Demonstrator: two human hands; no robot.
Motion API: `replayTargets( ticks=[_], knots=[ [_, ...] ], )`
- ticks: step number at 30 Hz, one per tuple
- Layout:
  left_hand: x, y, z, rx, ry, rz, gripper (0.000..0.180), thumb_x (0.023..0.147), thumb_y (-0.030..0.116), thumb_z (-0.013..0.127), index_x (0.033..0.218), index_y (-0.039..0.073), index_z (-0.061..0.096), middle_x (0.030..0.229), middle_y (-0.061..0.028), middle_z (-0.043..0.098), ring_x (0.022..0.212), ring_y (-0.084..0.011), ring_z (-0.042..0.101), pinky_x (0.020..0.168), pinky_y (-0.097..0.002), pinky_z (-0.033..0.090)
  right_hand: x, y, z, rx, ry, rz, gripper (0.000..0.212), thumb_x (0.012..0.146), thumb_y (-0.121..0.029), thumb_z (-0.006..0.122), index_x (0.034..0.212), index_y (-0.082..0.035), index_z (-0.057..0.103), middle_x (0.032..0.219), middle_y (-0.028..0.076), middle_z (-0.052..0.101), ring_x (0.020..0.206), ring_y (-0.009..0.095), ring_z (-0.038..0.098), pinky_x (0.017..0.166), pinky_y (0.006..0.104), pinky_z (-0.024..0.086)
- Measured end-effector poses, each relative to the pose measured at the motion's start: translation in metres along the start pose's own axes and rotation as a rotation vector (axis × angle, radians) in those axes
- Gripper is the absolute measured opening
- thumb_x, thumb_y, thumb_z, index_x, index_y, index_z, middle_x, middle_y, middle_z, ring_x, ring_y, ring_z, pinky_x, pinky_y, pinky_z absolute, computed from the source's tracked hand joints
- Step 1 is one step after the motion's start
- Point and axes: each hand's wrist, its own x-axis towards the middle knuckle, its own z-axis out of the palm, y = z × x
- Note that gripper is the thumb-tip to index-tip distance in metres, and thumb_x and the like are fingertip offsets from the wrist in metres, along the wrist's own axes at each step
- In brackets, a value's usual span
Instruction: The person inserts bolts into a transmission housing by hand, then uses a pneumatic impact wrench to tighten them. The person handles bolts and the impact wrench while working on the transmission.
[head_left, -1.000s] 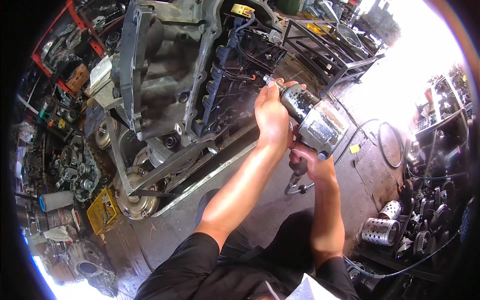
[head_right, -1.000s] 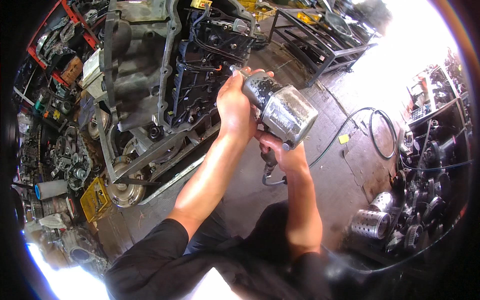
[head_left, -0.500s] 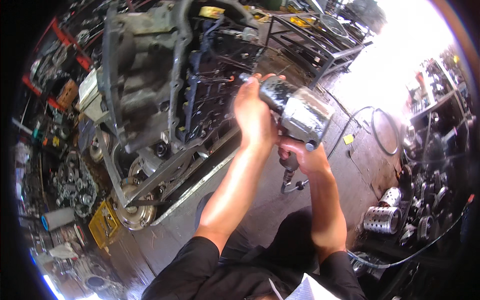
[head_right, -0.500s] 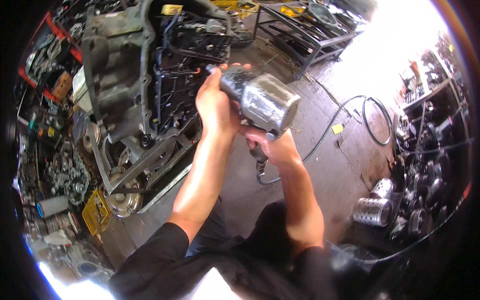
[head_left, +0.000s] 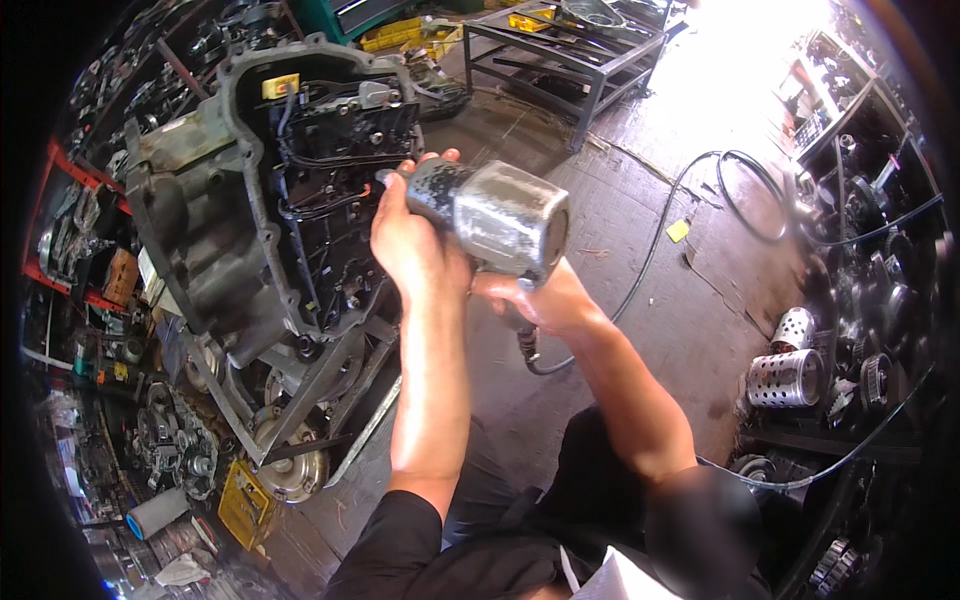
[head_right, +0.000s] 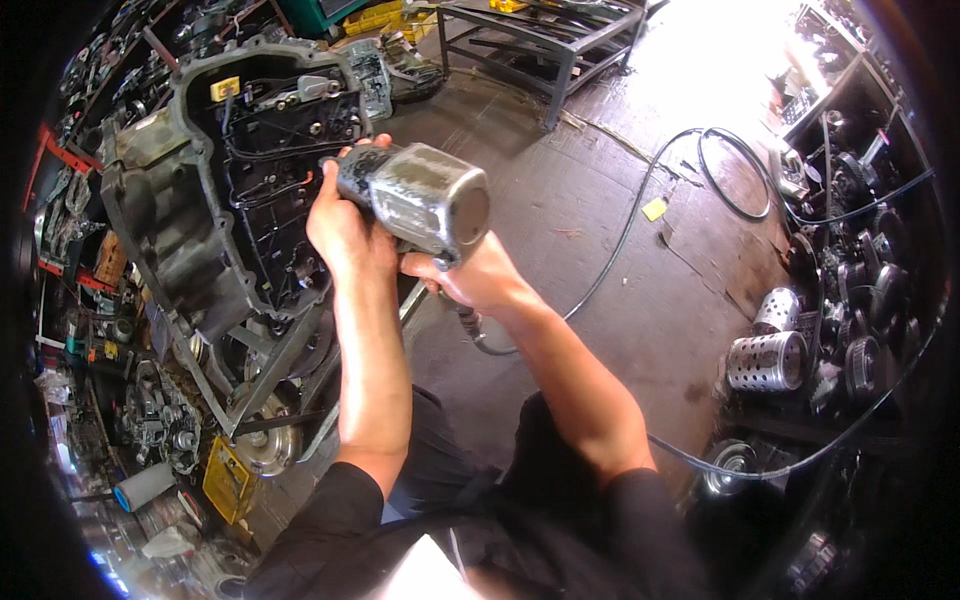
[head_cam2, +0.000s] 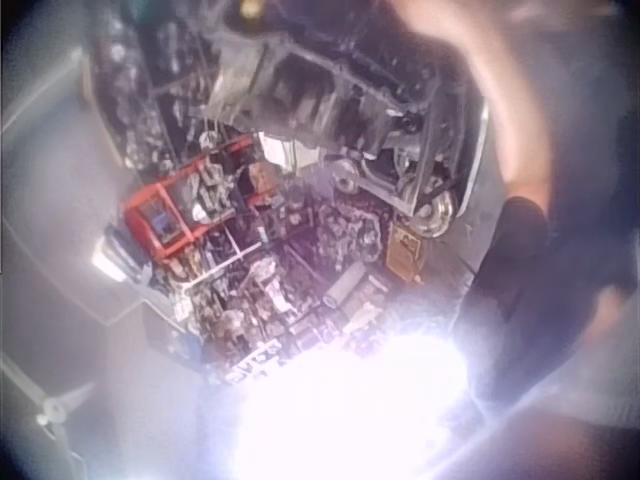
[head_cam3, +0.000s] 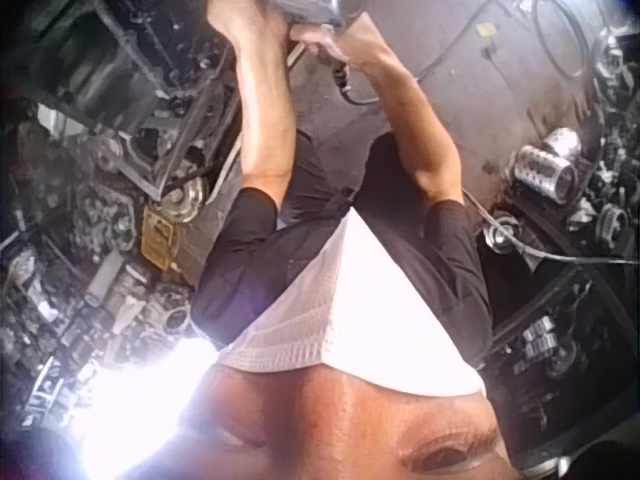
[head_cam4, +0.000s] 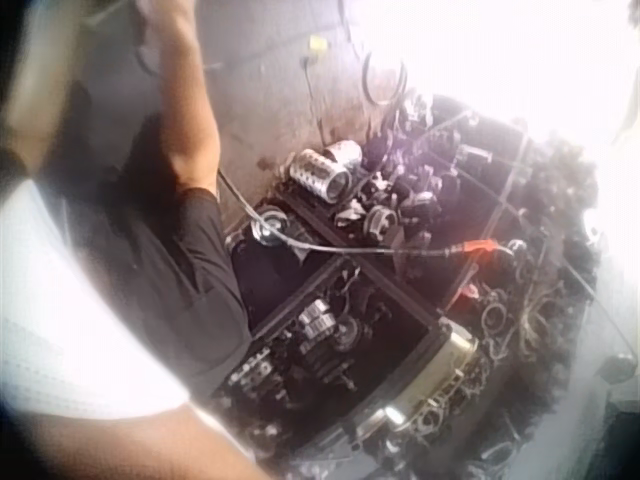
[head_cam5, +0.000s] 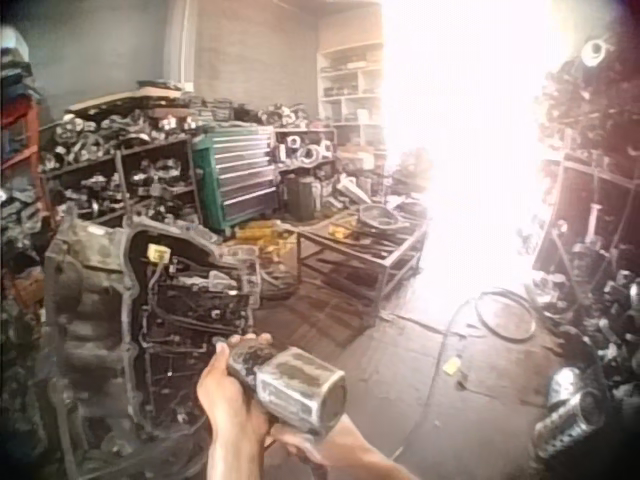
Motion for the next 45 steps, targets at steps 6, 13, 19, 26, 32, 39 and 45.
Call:
replayTargets(
  ticks=[6, 13, 19, 26, 32, 39, 45],
  knots=[
    [-0.001, -0.002, 0.005, 0.008, 0.026, 0.019, 0.038, 0.112, 0.024, 0.032, 0.118, -0.008, 0.053, 0.117, -0.0227, 0.064, 0.112, -0.0397, 0.065, 0.105, -0.0509, 0.051, -0.002, -0.002, -0.008, -0.033, -0.028, -0.079, 0.025, 0.078, -0.004, 0.077, 0.100, -0.001, 0.066, 0.068, 0.000, 0.061, 0.055, 0.010, 0.055, 0.048, 0.0284, 0.044],
    [-0.009, -0.025, 0.005, 0.032, -0.025, -0.015, 0.030, 0.110, 0.021, 0.038, 0.115, -0.005, 0.050, 0.112, -0.0230, 0.064, 0.111, -0.0411, 0.065, 0.102, -0.0517, 0.051, -0.007, 0.012, -0.020, 0.058, 0.055, 0.020, 0.023, 0.082, -0.002, 0.077, 0.102, -0.001, 0.066, 0.070, 0.000, 0.061, 0.058, 0.010, 0.055, 0.051, 0.0283, 0.043],
    [-0.007, -0.039, 0.007, 0.080, 0.008, -0.043, 0.024, 0.109, 0.017, 0.040, 0.114, -0.004, 0.051, 0.112, -0.0233, 0.065, 0.108, -0.0382, 0.067, 0.096, -0.0493, 0.053, -0.002, 0.021, -0.039, 0.104, 0.030, 0.029, 0.023, 0.080, -0.003, 0.080, 0.099, -0.003, 0.067, 0.074, 0.001, 0.063, 0.060, 0.011, 0.057, 0.052, 0.0284, 0.045],
    [-0.002, -0.035, 0.002, 0.068, 0.010, -0.006, 0.023, 0.109, 0.015, 0.040, 0.112, -0.004, 0.051, 0.113, -0.0228, 0.064, 0.109, -0.0393, 0.067, 0.096, -0.0504, 0.055, 0.006, 0.025, -0.036, 0.088, 0.017, 0.005, 0.023, 0.080, -0.002, 0.080, 0.100, -0.003, 0.067, 0.076, 0.002, 0.064, 0.061, 0.011, 0.058, 0.053, 0.0284, 0.047],
    [0.001, -0.035, 0.005, 0.075, 0.001, -0.007, 0.024, 0.109, 0.015, 0.041, 0.113, -0.005, 0.051, 0.111, -0.0230, 0.065, 0.109, -0.0397, 0.067, 0.096, -0.0495, 0.055, 0.011, 0.027, -0.037, 0.117, 0.013, 0.031, 0.024, 0.082, -0.002, 0.080, 0.102, -0.002, 0.068, 0.076, 0.001, 0.065, 0.061, 0.010, 0.058, 0.054, 0.0277, 0.047],
    [0.000, -0.033, 0.004, 0.053, 0.024, -0.006, 0.025, 0.109, 0.016, 0.042, 0.113, -0.007, 0.052, 0.110, -0.0228, 0.064, 0.108, -0.0401, 0.067, 0.096, -0.0493, 0.055, 0.008, 0.029, -0.037, -0.023, 0.017, 0.001, 0.027, 0.083, -0.004, 0.080, 0.107, -0.002, 0.067, 0.074, 0.001, 0.064, 0.061, 0.009, 0.057, 0.053, 0.0280, 0.046],
    [0.002, -0.029, 0.001, 0.054, 0.004, -0.001, 0.026, 0.110, 0.017, 0.041, 0.112, -0.007, 0.052, 0.110, -0.0222, 0.065, 0.108, -0.0399, 0.067, 0.098, -0.0487, 0.054, 0.010, 0.026, -0.029, 0.034, 0.006, -0.013, 0.029, 0.084, -0.004, 0.080, 0.109, -0.002, 0.066, 0.075, 0.002, 0.063, 0.062, 0.009, 0.057, 0.053, 0.0283, 0.046]
  ],
)
